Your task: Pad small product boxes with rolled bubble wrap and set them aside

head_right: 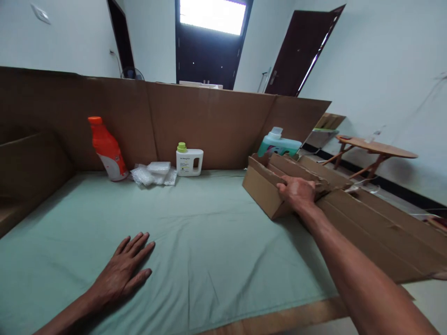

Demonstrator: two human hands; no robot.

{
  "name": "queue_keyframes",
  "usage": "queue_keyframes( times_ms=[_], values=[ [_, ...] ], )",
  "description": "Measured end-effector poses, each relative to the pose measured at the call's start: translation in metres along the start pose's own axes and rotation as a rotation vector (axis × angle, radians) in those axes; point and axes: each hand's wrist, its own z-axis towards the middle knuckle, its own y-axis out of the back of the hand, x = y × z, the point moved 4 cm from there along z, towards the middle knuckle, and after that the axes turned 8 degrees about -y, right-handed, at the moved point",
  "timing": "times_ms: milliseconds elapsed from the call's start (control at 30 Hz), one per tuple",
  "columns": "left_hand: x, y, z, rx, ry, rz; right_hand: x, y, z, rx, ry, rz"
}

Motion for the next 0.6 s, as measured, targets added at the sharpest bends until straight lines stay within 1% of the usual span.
queue_keyframes(
  times_ms=[67,133,200,300,367,400,433,467,533,567,600],
  values=[
    [0.001,-0.002,-0.001,-0.021,0.000,-0.027,0.022,0.006,-0.018,0.035,-0.011,-0.048],
    [0.003,-0.004,-0.003,-0.058,0.014,-0.066,0.057,0.012,-0.041,0.094,0.031,-0.060],
    [0.008,-0.005,-0.005,-0.120,0.062,-0.123,0.103,0.020,-0.068,0.161,0.131,-0.005],
    [0.018,-0.003,-0.011,-0.253,0.177,-0.229,0.175,0.038,-0.108,0.235,0.311,0.174],
    [0.023,0.000,-0.017,-0.328,0.245,-0.293,0.209,0.052,-0.131,0.252,0.394,0.272],
    [0.025,0.002,-0.021,-0.346,0.267,-0.320,0.219,0.059,-0.140,0.236,0.418,0.308],
    [0.026,0.003,-0.024,-0.346,0.279,-0.349,0.223,0.066,-0.147,0.202,0.424,0.334],
    [0.026,0.003,-0.026,-0.329,0.283,-0.381,0.222,0.072,-0.153,0.153,0.407,0.354],
    [0.023,0.002,-0.029,-0.258,0.291,-0.453,0.209,0.075,-0.162,0.059,0.304,0.382],
    [0.022,0.002,-0.030,-0.224,0.297,-0.486,0.199,0.071,-0.166,0.048,0.239,0.395],
    [0.020,0.002,-0.030,-0.200,0.305,-0.508,0.190,0.064,-0.170,0.065,0.182,0.413]
  ],
)
